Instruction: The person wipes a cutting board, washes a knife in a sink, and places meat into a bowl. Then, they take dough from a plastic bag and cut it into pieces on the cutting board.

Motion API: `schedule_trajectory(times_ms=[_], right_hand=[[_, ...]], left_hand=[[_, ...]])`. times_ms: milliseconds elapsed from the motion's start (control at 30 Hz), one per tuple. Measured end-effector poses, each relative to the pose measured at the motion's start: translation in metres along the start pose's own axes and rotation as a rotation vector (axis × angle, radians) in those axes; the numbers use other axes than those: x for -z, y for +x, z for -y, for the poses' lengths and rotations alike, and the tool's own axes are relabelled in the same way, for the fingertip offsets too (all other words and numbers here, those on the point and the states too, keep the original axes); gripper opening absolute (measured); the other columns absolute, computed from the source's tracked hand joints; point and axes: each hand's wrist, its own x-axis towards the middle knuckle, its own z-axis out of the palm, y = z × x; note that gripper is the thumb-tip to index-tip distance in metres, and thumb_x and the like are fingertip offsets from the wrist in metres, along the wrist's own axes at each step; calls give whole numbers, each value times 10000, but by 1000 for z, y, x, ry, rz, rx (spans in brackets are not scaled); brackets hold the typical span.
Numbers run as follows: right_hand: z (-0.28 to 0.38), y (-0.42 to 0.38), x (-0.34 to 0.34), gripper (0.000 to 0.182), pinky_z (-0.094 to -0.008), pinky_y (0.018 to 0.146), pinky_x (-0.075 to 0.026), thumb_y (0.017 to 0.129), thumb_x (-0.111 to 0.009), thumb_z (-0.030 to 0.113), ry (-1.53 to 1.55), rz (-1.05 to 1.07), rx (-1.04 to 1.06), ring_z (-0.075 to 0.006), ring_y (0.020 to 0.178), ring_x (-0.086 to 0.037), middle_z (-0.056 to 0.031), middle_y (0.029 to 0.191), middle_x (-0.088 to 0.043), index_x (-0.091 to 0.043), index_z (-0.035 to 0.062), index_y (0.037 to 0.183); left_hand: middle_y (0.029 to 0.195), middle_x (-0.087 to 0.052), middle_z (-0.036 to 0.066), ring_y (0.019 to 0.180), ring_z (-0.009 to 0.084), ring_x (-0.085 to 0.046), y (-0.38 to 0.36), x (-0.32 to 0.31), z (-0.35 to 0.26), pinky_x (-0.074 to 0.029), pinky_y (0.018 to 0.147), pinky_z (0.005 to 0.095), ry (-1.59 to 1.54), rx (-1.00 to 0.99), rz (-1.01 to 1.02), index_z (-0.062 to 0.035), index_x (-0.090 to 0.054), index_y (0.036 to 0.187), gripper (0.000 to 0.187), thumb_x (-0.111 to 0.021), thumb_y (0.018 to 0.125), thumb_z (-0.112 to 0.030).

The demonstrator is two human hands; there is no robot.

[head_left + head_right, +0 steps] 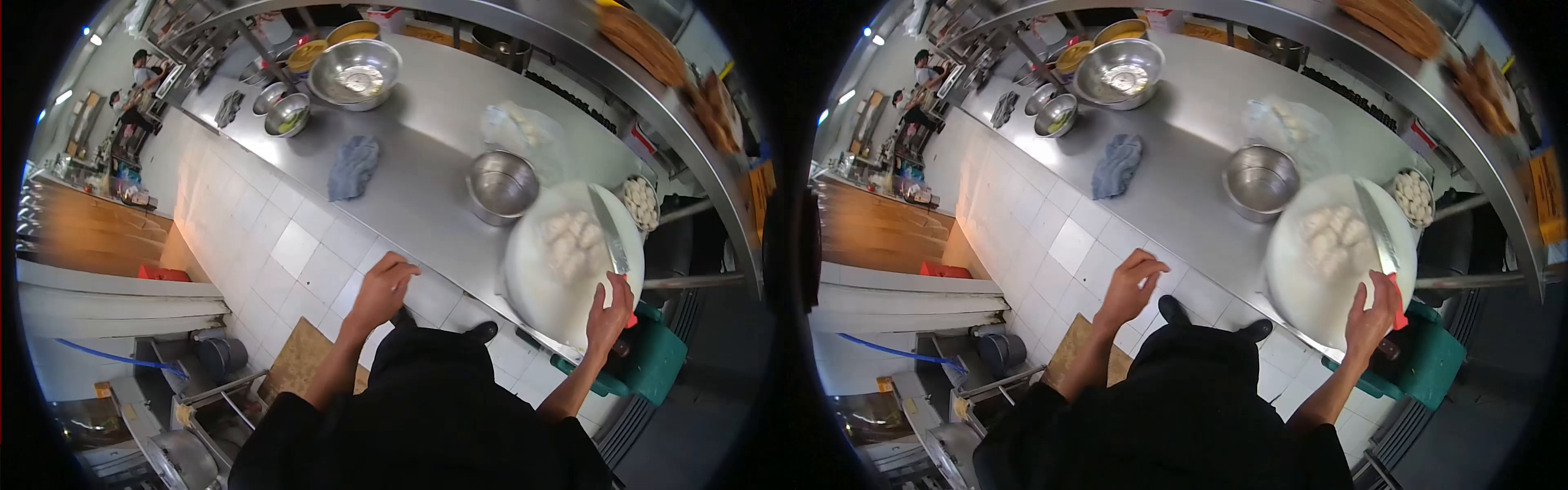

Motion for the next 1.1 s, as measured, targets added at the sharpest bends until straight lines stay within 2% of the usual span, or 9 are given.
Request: schedule_trajectory(times_ms=[433,600,633,667,700,733,767,833,1100], right_hand=[[402,33,-162,271,-423,865,-505,848,-664,170,585,876,670,-339,991,-628,-154,1064,-670,-675,70,1099],[508,31,-222,287,-444,881,-492,861,-630,188,557,1098,808,-344,1041,-616,-133,1082,-669,-657,79,1126],[527,31,-236,293,-445,877,-489,866,-635,195,545,1131,816,-342,1038,-613,-128,1081,-668,-654,80,1135],[547,32,-251,298,-446,872,-486,871,-640,202,536,1174,841,-340,1036,-611,-124,1081,-668,-651,81,1143],[568,33,-267,304,-447,868,-483,876,-645,209,528,1224,885,-338,1033,-608,-120,1081,-667,-648,82,1152],[585,29,-294,308,-435,859,-487,874,-646,208,556,1227,928,-333,999,-619,-131,1059,-669,-647,80,1154],[609,34,-312,314,-435,870,-484,868,-638,205,594,1319,938,-337,1001,-620,-139,1060,-670,-647,77,1154],[660,47,-341,327,-436,892,-478,856,-622,199,638,1512,953,-343,1004,-623,-157,1063,-673,-647,71,1156],[942,115,-455,279,-285,739,-513,900,-654,156,1149,1770,988,-137,776,-624,-71,895,-695,-658,24,1146]], left_hand=[[1029,-647,86,892,186,-621,-131,259,204,-529,756,307,-574,465,-168,-137,-544,1353,493,-652,873,-162],[1204,-602,125,1015,258,-618,-222,232,399,-534,861,430,-1676,287,-1063,-104,-402,1428,558,-514,976,-410],[1206,-604,129,1043,262,-612,-249,216,438,-509,923,443,-1536,636,-1205,-87,-438,1398,587,-463,986,-505],[1149,-627,104,896,242,-643,-283,193,482,-552,763,430,-1422,1140,-1144,-124,-518,1331,512,-465,984,-496],[1061,-654,83,705,226,-629,-356,170,539,-528,560,433,-1047,1481,-471,-133,-619,1192,413,-527,960,-461],[1075,-655,65,926,244,-607,-381,160,548,-526,802,470,-1018,1676,-121,-176,-634,1172,388,-580,943,-484],[954,-675,34,675,208,-625,-361,141,507,-504,533,411,-485,1750,217,-157,-667,1069,359,-550,936,-469],[977,-679,23,776,213,-647,-362,138,473,-528,662,404,-632,1643,246,-182,-637,1159,342,-568,940,-436],[1052,-675,23,874,208,-642,-312,176,478,-493,757,398,-1117,1720,-836,-175,-566,1282,361,-584,973,-361]])
